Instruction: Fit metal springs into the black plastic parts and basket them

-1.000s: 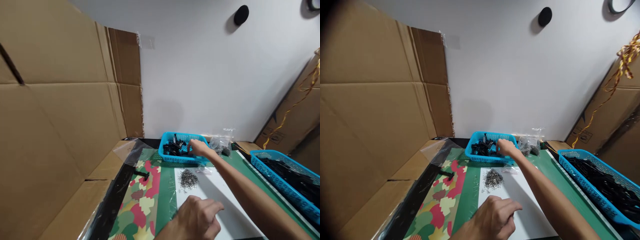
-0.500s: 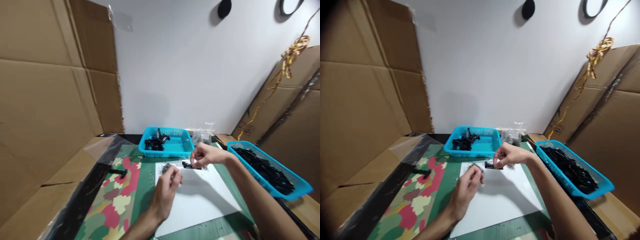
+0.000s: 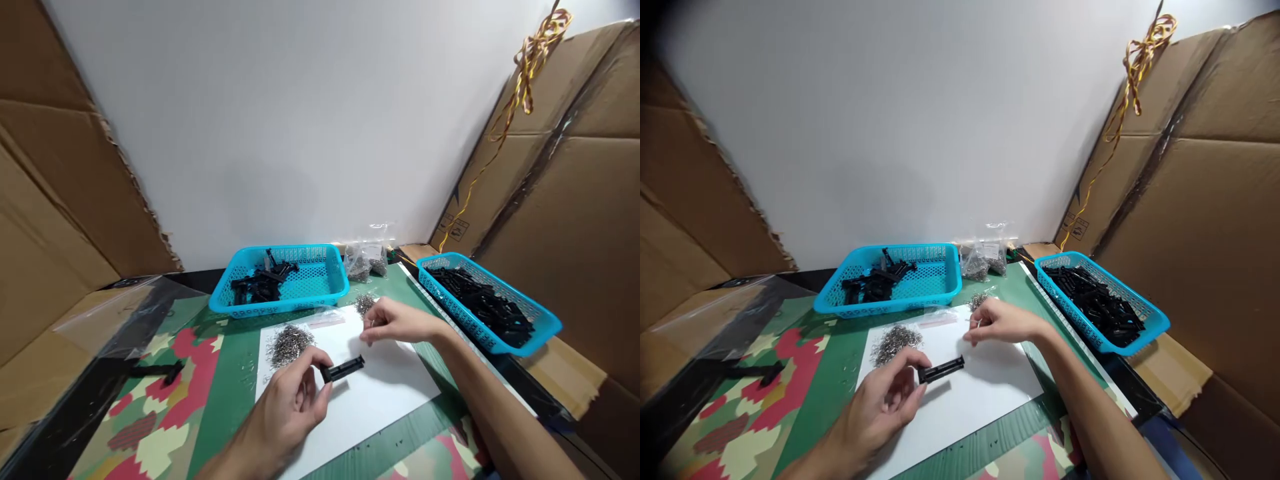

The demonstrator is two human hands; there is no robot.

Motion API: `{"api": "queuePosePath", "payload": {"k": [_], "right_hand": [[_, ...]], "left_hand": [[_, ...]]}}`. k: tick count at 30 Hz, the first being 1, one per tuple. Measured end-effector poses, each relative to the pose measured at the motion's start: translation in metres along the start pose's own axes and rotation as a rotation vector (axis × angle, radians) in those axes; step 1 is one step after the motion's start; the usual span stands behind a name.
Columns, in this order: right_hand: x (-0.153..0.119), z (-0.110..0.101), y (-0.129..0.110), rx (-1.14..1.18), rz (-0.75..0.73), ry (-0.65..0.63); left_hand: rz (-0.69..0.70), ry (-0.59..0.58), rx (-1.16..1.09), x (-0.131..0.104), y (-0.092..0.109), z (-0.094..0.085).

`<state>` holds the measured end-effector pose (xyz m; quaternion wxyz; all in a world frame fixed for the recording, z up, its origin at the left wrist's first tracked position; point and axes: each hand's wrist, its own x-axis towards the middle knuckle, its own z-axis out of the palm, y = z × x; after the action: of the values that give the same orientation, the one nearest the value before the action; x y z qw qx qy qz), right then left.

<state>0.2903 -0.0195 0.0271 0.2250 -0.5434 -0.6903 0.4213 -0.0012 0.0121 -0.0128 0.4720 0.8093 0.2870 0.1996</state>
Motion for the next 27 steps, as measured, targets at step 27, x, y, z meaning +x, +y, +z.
{"api": "queuePosePath", "payload": {"k": [27], "right_hand": [[-0.001, 0.03, -0.005, -0.021, 0.018, 0.076]], "left_hand": [[-0.024, 0.207, -0.204, 0.003, 0.009, -0.001]]}}
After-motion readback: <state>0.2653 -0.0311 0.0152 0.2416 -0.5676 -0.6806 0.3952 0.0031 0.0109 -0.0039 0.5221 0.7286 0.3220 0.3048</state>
